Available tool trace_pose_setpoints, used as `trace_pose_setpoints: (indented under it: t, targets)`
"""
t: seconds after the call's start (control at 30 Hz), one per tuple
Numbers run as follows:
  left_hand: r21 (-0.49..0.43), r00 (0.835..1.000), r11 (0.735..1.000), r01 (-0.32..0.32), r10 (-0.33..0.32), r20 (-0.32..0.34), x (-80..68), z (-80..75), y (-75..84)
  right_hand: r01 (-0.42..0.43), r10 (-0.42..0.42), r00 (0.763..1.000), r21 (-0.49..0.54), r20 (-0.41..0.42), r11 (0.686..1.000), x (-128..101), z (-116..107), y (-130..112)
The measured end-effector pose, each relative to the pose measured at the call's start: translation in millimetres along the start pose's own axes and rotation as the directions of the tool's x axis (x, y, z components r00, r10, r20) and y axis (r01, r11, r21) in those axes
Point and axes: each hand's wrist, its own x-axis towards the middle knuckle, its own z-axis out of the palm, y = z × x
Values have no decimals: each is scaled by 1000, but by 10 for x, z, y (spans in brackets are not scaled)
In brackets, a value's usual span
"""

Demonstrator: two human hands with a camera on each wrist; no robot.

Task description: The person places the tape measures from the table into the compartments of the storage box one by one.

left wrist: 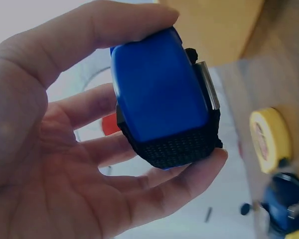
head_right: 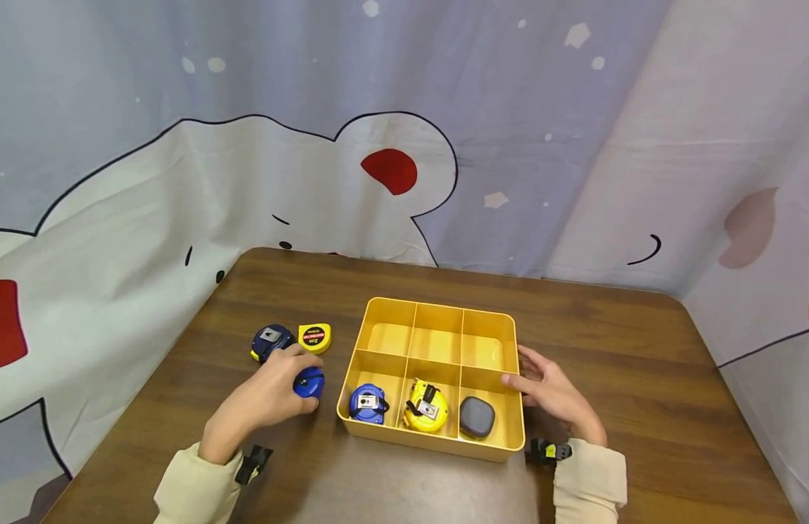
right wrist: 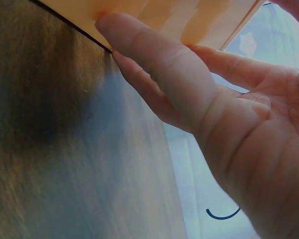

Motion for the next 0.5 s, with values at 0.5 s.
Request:
trace_pose_setpoints:
  t: [0.5]
  targets:
    - [34, 981, 984, -177, 174, 85, 390, -179, 507, 10, -10, 1000, -21, -3, 1000, 7, -13, 11]
